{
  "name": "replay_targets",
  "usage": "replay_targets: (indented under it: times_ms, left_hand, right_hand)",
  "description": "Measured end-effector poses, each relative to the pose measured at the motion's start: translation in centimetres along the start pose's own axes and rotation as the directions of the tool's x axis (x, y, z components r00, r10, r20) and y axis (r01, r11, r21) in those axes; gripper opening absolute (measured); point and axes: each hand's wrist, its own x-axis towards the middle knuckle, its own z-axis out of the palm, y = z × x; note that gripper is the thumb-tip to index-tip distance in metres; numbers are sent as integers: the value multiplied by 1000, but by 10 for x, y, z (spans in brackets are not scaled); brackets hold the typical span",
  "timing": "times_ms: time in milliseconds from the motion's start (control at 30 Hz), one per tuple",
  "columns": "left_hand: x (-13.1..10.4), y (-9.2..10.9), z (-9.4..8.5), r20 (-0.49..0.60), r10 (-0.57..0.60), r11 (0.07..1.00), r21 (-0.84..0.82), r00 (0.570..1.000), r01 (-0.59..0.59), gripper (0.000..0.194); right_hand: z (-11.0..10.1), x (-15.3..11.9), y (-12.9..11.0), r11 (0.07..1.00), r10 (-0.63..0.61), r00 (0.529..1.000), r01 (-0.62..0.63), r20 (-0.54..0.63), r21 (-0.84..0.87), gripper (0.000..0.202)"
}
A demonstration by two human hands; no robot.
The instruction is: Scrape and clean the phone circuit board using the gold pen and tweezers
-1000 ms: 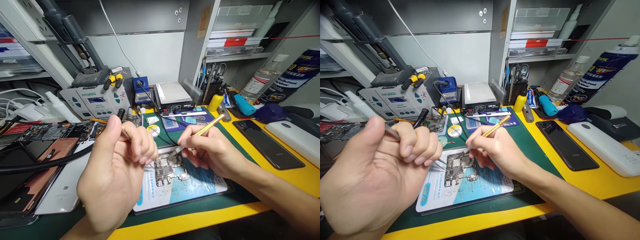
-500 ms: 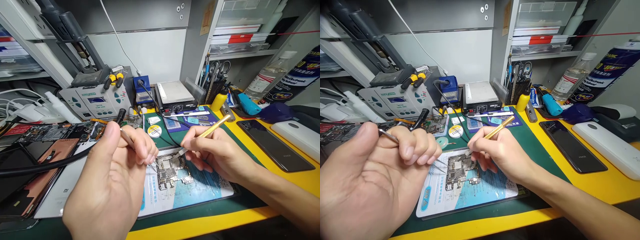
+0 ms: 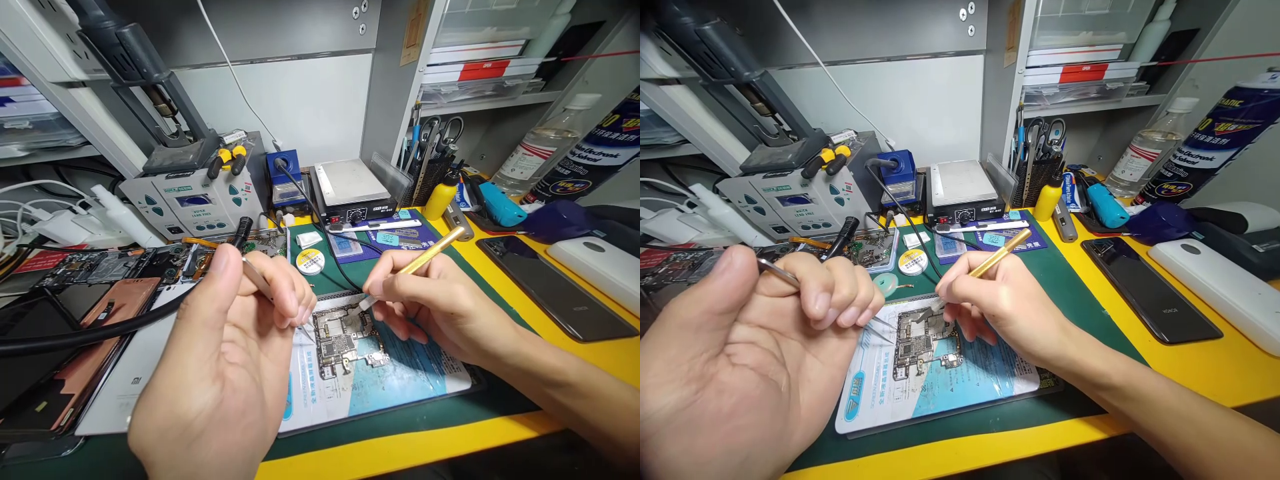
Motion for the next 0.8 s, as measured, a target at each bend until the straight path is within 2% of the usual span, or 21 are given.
replay_targets:
  times_ms: [267, 467, 800]
  left_hand:
    - [-1, -4, -2, 20, -3, 1000, 7, 1000, 3, 60]
    - [2, -2, 1, -17, 65, 997, 33, 998, -65, 59]
    - [8, -3, 7, -18, 42, 999, 5, 999, -42, 55]
  right_hand:
    - [1, 1, 0, 1000, -10, 1000, 10, -12, 2, 12]
    - [1, 0, -1, 999, -19, 1000, 18, -19, -28, 13]
    - [-1, 1, 3, 1000, -19, 1000, 19, -11, -17, 11]
